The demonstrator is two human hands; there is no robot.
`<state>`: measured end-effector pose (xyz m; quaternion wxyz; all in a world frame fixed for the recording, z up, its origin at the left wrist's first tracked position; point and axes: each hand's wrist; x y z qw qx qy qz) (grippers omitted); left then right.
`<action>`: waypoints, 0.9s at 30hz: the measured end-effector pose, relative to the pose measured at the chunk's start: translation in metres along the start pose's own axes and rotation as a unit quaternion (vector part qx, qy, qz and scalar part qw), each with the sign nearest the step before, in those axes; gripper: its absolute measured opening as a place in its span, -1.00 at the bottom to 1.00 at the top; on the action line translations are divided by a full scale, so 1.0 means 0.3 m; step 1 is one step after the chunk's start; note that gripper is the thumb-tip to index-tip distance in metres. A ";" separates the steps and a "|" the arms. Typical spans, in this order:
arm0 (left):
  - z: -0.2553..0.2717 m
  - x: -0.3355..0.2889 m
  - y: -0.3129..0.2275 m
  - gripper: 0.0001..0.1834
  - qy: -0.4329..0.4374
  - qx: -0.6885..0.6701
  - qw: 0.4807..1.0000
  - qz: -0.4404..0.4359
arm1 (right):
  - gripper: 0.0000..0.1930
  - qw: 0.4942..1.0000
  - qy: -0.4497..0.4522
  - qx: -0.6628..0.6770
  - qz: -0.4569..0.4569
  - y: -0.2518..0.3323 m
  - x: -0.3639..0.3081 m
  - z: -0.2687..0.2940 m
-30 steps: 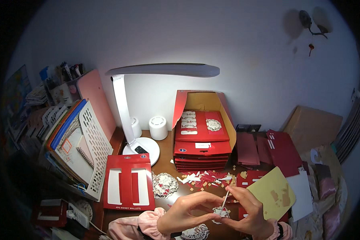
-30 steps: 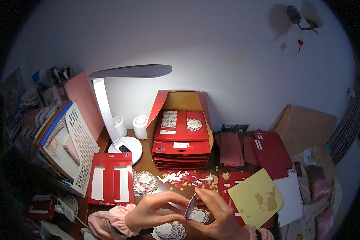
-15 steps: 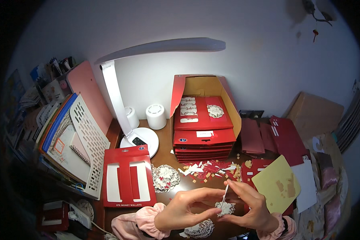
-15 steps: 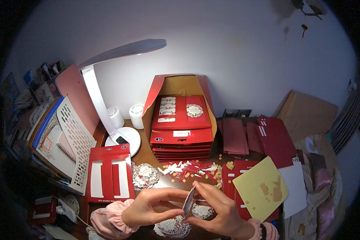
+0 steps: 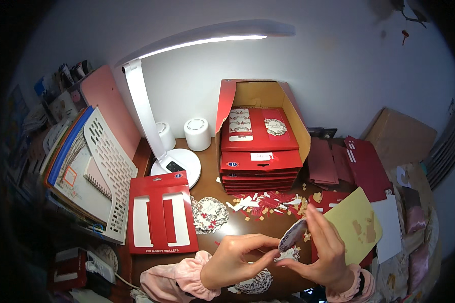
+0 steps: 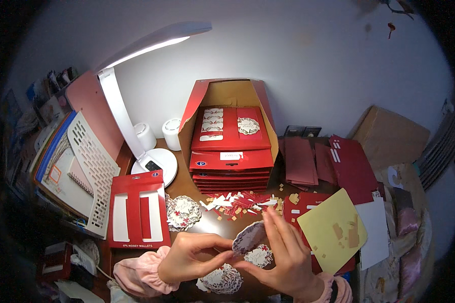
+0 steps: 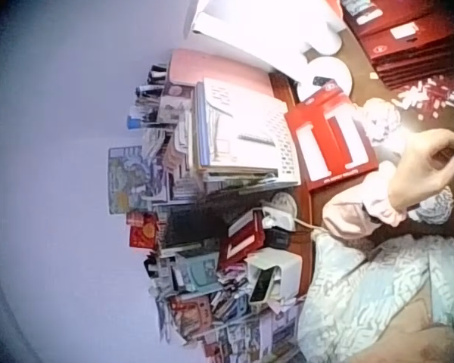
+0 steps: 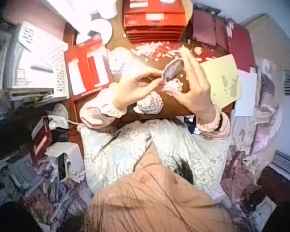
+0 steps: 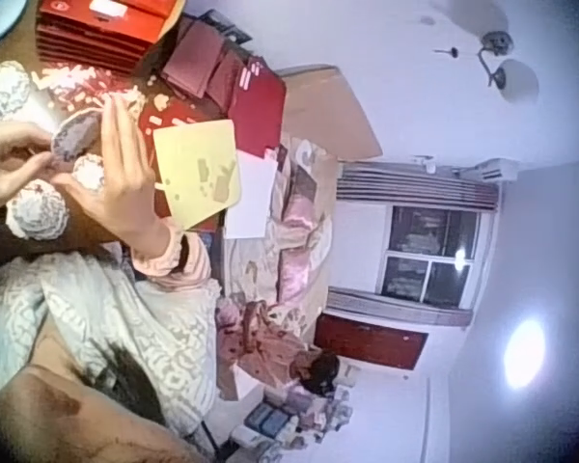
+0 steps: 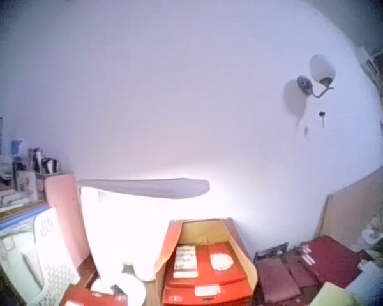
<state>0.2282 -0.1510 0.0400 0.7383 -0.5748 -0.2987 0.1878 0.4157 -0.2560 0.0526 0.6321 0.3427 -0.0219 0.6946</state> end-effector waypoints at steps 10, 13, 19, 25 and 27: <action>-0.016 0.000 0.008 -0.79 -0.021 0.055 0.997 -0.052 | -0.20 0.984 -0.045 -0.136 0.109 0.016 -0.029 -0.034; -0.032 0.006 -0.003 -0.73 -0.030 0.009 0.997 -0.074 | -0.19 0.992 -0.028 -0.079 0.093 0.013 -0.027 -0.037; -0.028 -0.012 0.011 -0.71 -0.038 0.007 0.997 -0.067 | -0.15 0.996 -0.015 -0.026 0.081 0.015 -0.029 -0.044; -0.018 -0.009 0.024 -0.71 0.002 -0.048 0.997 -0.057 | -0.17 0.997 -0.009 0.045 0.070 0.011 -0.031 -0.055; -0.021 -0.014 0.022 -0.68 0.002 -0.035 0.997 -0.065 | -0.17 0.997 -0.005 0.051 0.062 0.008 -0.030 -0.050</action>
Point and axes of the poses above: each hand's wrist, its own x-axis towards the middle knuckle, its own z-axis out of the back of the hand, y = z × x, and after that the axes turned 2 degrees about -y, right-handed
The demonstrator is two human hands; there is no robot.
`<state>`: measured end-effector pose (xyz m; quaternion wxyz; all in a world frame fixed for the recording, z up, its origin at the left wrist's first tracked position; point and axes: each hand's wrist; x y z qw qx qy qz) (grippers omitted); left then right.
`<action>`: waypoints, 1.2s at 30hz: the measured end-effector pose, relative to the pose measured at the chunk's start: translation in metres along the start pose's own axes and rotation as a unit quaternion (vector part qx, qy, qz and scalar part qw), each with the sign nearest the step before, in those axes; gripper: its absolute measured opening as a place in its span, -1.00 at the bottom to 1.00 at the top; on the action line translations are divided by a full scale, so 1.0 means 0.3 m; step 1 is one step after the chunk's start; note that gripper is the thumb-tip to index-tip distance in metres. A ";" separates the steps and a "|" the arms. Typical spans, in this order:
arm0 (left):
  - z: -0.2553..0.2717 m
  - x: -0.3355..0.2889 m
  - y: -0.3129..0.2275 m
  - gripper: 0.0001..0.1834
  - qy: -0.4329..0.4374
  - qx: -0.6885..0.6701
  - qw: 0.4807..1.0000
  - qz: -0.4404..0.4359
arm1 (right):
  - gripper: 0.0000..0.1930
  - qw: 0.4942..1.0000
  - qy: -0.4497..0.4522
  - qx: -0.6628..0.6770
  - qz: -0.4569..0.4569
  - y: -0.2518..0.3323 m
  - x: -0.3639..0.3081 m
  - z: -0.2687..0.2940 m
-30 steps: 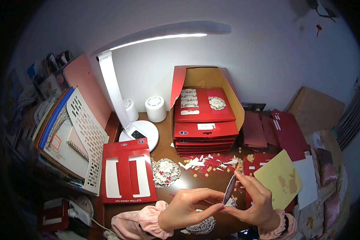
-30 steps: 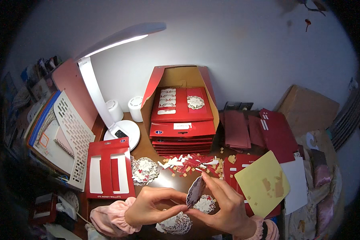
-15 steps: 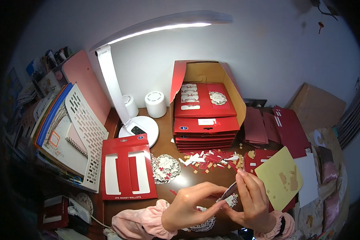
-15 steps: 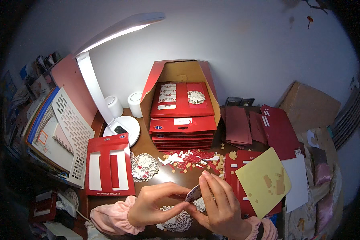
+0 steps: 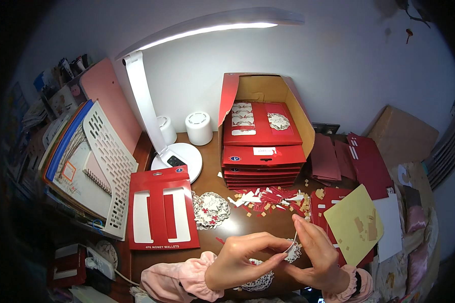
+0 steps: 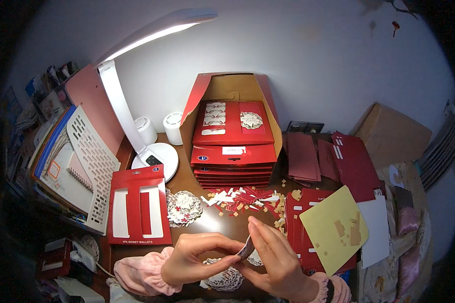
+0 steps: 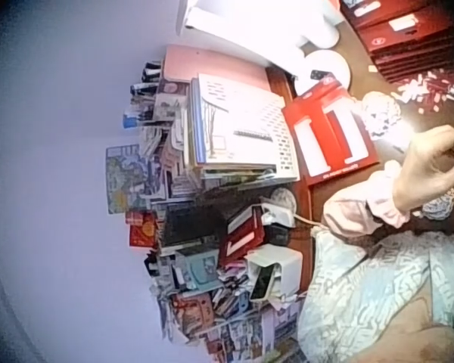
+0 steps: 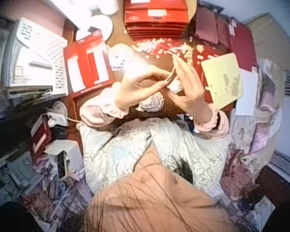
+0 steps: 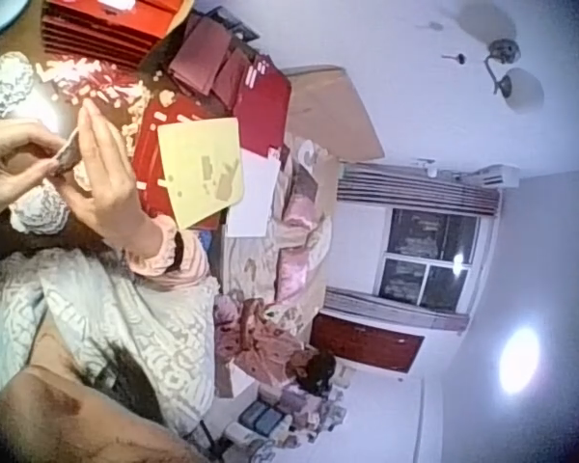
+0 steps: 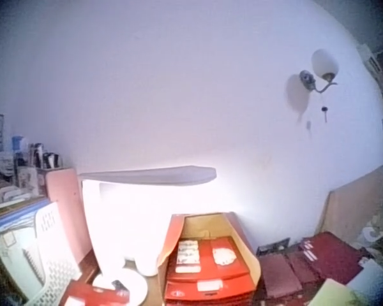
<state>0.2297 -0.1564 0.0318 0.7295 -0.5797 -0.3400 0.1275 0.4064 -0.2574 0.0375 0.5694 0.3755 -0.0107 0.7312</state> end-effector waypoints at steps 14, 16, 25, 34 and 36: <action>0.013 -0.001 -0.032 -0.36 0.049 0.017 0.997 -0.049 | -0.10 0.997 0.027 0.075 -0.007 -0.003 0.010 0.052; 0.016 0.019 -0.040 -0.31 0.041 0.067 0.991 -0.109 | -0.10 0.998 0.027 0.063 -0.015 0.014 0.008 0.057; 0.040 0.026 -0.035 -0.35 0.073 0.061 0.989 -0.113 | -0.14 0.995 0.041 0.090 -0.023 0.020 0.011 0.068; 0.052 0.016 -0.056 -0.42 0.098 -0.037 0.994 -0.018 | -0.16 0.984 0.063 0.164 -0.026 -0.001 0.014 0.081; 0.059 0.020 -0.053 -0.43 0.105 -0.066 0.992 -0.010 | -0.15 0.981 0.063 0.178 -0.037 -0.004 0.014 0.084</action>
Point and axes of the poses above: each hand's wrist, its own x-axis towards the middle knuckle, its own z-axis out of the back of the hand, y = z × x, and after that the axes turned 2 degrees about -y, right-handed
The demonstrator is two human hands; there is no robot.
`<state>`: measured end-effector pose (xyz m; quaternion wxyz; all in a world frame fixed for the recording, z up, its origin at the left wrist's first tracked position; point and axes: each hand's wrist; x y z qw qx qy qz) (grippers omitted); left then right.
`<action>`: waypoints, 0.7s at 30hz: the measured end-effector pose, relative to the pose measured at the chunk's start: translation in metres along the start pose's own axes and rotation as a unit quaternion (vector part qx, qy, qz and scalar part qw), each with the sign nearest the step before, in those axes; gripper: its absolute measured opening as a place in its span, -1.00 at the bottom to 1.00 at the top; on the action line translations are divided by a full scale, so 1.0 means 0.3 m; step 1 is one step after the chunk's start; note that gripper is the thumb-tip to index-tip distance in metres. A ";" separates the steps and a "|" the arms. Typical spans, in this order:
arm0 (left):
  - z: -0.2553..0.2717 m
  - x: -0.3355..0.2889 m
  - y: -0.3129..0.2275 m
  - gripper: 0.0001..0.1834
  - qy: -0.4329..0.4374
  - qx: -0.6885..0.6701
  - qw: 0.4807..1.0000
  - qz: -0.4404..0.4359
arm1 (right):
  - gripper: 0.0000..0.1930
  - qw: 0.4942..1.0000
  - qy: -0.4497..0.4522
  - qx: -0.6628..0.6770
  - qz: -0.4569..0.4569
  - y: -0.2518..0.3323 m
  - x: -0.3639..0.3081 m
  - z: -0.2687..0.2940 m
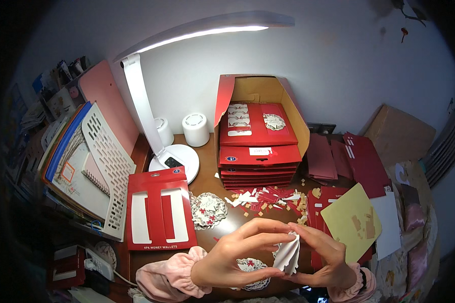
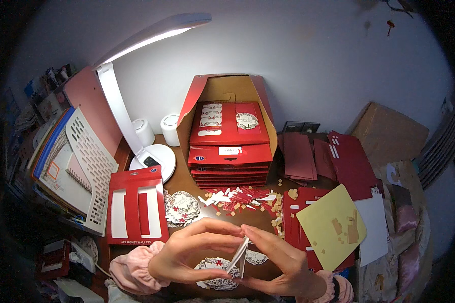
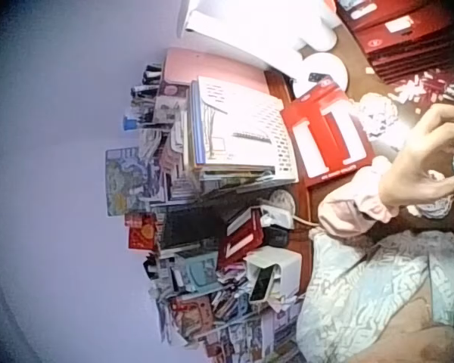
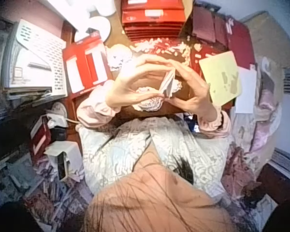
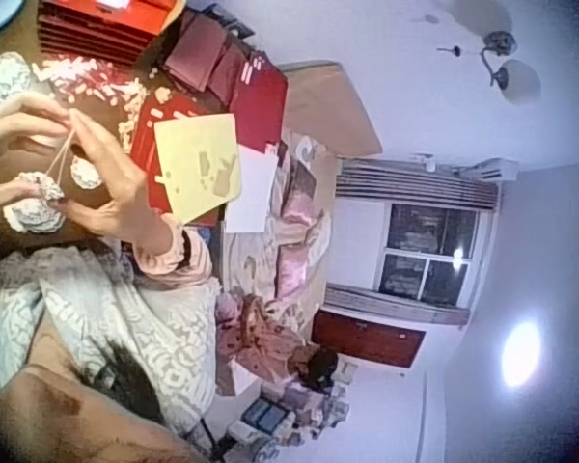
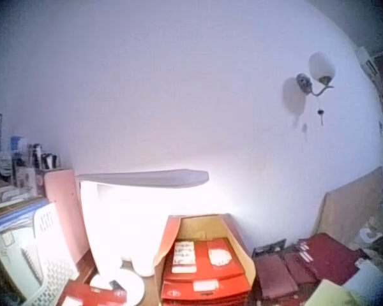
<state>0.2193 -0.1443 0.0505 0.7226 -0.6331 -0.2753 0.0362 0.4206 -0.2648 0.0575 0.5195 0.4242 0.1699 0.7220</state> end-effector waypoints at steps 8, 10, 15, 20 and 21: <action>0.037 -0.013 -0.014 -0.48 0.033 -0.051 0.998 -0.007 | -0.18 0.990 0.010 0.122 -0.066 0.016 -0.006 -0.003; 0.035 -0.005 -0.018 -0.49 0.019 -0.023 0.999 0.019 | -0.16 0.997 0.016 0.058 -0.047 0.019 0.012 0.003; -0.022 -0.002 -0.007 -0.47 -0.008 0.005 1.000 0.002 | -0.11 0.999 -0.027 -0.039 0.005 0.024 0.009 -0.043; -0.022 -0.008 -0.001 -0.45 -0.017 0.011 1.000 -0.011 | -0.11 1.000 -0.020 -0.014 -0.009 0.027 0.007 -0.045; -0.021 -0.010 0.000 -0.45 -0.017 0.012 1.000 -0.011 | -0.11 1.000 -0.020 -0.014 -0.009 0.026 0.007 -0.045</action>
Point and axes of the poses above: each hand's wrist, its own x-axis towards the middle knuckle, its own z-axis out of the back of the hand, y = z × x, and after that the axes turned 2 degrees about -y, right-handed
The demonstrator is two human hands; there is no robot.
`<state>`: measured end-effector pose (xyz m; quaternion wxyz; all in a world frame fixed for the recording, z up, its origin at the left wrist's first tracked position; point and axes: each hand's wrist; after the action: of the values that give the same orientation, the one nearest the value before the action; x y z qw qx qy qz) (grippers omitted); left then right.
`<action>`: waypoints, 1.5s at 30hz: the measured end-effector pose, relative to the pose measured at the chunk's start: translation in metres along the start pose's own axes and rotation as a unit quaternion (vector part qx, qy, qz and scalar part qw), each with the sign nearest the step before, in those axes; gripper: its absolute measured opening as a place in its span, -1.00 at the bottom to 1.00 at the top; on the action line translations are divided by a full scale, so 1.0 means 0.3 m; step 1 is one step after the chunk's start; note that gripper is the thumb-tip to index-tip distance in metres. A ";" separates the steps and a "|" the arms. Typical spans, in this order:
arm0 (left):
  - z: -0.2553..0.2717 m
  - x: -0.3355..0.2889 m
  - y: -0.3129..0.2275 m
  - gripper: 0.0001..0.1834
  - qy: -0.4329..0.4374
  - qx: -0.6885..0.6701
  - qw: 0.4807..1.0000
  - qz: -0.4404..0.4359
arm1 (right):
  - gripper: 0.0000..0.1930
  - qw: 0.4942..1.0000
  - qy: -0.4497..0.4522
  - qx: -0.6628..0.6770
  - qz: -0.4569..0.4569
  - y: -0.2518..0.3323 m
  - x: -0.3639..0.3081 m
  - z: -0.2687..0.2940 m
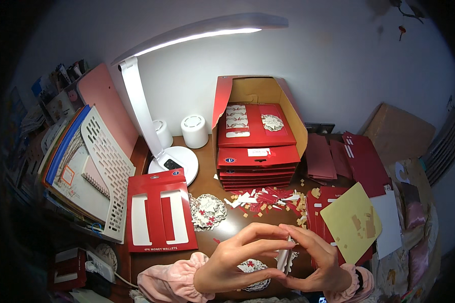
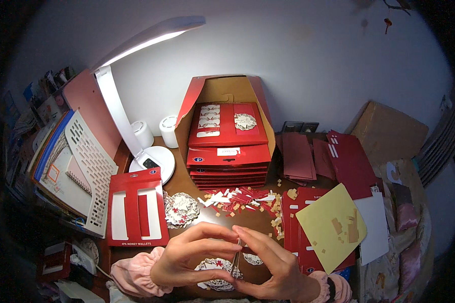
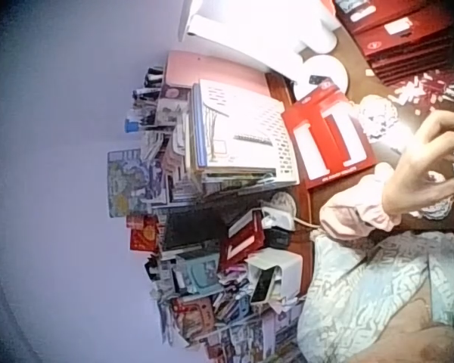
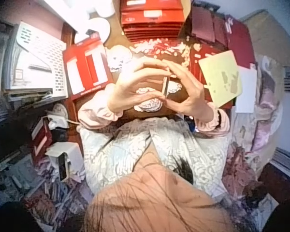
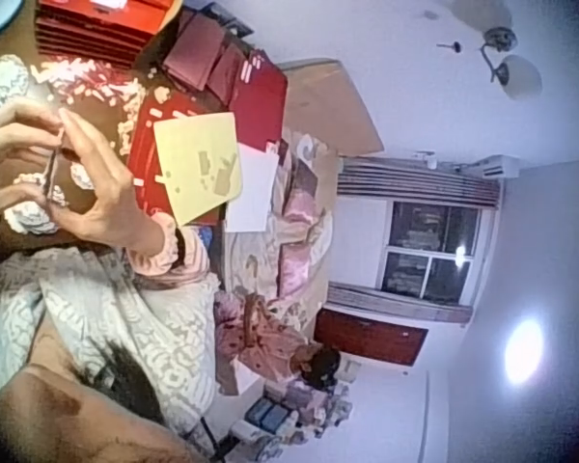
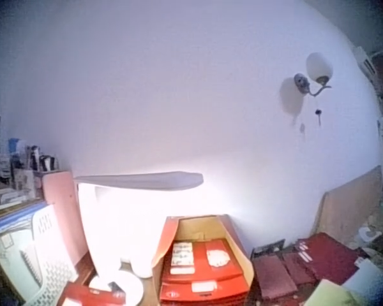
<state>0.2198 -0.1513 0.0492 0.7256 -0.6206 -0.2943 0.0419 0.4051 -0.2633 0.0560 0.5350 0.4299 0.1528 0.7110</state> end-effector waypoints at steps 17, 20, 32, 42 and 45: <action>0.006 -0.001 -0.005 -0.48 0.000 0.018 1.000 -0.009 | -0.14 0.999 0.020 0.033 0.006 -0.014 -0.002 0.013; 0.010 -0.001 -0.006 -0.47 0.001 0.039 0.999 -0.025 | -0.14 0.999 0.027 0.034 0.008 -0.012 0.001 0.019; 0.041 -0.012 -0.036 -0.55 -0.118 0.215 0.968 0.048 | -0.17 0.995 0.006 0.091 -0.051 -0.026 -0.006 0.030; -0.020 -0.022 0.052 -0.44 -0.079 0.113 0.990 0.040 | -0.21 0.983 -0.019 -0.174 0.050 -0.050 0.007 -0.041; 0.051 0.009 0.085 -0.50 -0.139 0.223 0.965 0.026 | -0.18 0.982 -0.021 -0.183 0.028 -0.067 0.011 -0.046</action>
<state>0.2226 -0.1309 0.0274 0.7964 -0.4385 -0.3592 0.2108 0.4068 -0.2494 0.0359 0.5876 0.3436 -0.0032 0.7326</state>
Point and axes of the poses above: each hand's wrist, its own x-axis towards the middle knuckle, its own z-axis out of the back of the hand, y = z × x, and after that the axes turned 2 degrees about -y, right-handed
